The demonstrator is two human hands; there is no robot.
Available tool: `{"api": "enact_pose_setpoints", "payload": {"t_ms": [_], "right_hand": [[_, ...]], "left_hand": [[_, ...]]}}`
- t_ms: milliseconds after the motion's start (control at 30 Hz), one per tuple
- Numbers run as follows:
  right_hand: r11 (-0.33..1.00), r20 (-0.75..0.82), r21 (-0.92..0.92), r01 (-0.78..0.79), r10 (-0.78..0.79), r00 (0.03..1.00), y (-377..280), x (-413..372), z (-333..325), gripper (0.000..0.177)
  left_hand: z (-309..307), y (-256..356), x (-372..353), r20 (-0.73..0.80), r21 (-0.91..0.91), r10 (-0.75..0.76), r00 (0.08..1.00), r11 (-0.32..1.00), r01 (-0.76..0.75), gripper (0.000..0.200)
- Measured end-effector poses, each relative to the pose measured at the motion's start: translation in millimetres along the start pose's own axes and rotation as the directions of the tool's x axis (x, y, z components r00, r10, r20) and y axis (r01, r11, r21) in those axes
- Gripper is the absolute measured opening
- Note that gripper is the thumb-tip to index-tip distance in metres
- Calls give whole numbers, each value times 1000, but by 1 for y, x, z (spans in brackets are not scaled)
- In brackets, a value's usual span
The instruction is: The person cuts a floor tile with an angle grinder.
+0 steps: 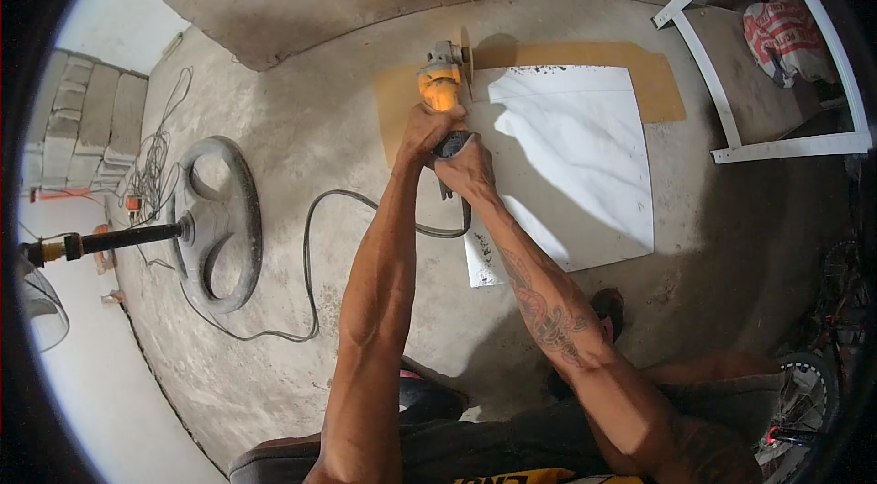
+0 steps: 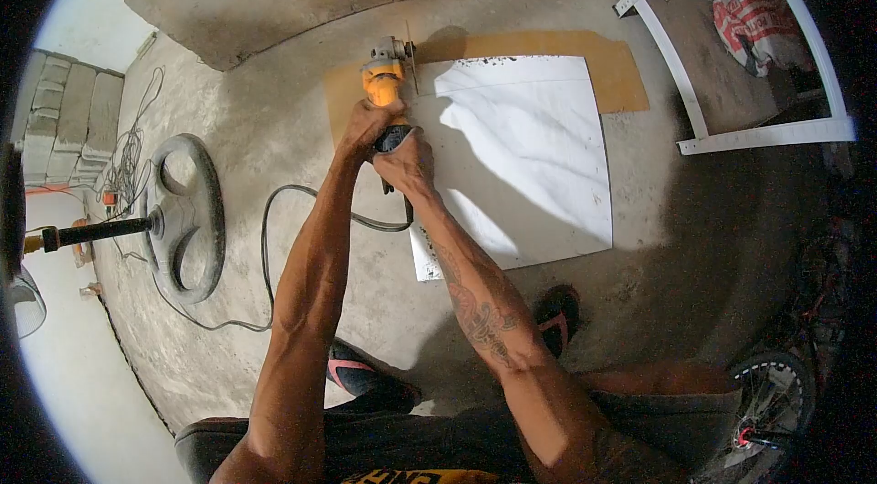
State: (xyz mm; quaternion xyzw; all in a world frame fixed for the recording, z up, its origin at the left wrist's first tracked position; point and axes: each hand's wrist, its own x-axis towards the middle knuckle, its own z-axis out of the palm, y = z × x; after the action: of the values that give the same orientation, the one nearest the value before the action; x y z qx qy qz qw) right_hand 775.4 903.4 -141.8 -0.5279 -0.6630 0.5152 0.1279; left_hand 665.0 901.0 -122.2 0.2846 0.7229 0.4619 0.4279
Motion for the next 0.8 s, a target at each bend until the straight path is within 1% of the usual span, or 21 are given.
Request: {"api": "enact_pose_setpoints", "payload": {"t_ms": [100,133,233,300,400,500,533,600,633,700,733,800], "right_hand": [[1000,37,5,-24,24,999,-7,-6,-7,44],[1000,33,-3,-6,6,999,-7,-7,-7,43],[999,20,-13,31,-30,999,-10,-16,-8,39],[999,13,-2,36,-36,999,-18,-24,-14,36],[997,-56,-41,68,-70,996,6,-10,5,34],[999,27,-43,-23,25,999,14,-7,7,60],[998,36,-49,-37,39,999,15,-7,7,61],[996,53,-61,-64,67,996,17,-9,6,63],[997,79,-48,-53,56,995,9,-15,0,64],[999,131,-20,-33,35,991,-4,-26,-13,66],[999,108,-26,-41,44,993,1,-26,-10,64],[998,62,-38,-58,61,996,4,-27,-5,61]], "left_hand": [[-1,-6,2,-4,34,21,1000,999,-20,37],[-1,-8,3,-11,47,35,999,998,-34,37],[1,-15,5,-53,52,-12,999,999,15,37],[0,-22,7,-32,55,-27,999,998,29,36],[2,-19,3,-28,29,-36,999,999,37,34],[3,-16,-7,-17,-16,-7,1000,1000,7,32],[3,-16,-8,-9,-33,8,1000,999,-8,31],[2,-19,-6,-6,25,-31,999,999,32,32],[2,-21,-5,-4,55,-52,999,997,52,33],[3,-24,-6,7,4,-64,998,998,64,31],[4,-25,-8,13,-20,-70,997,997,71,31],[5,-24,-15,7,-52,-38,999,998,39,30]]}}
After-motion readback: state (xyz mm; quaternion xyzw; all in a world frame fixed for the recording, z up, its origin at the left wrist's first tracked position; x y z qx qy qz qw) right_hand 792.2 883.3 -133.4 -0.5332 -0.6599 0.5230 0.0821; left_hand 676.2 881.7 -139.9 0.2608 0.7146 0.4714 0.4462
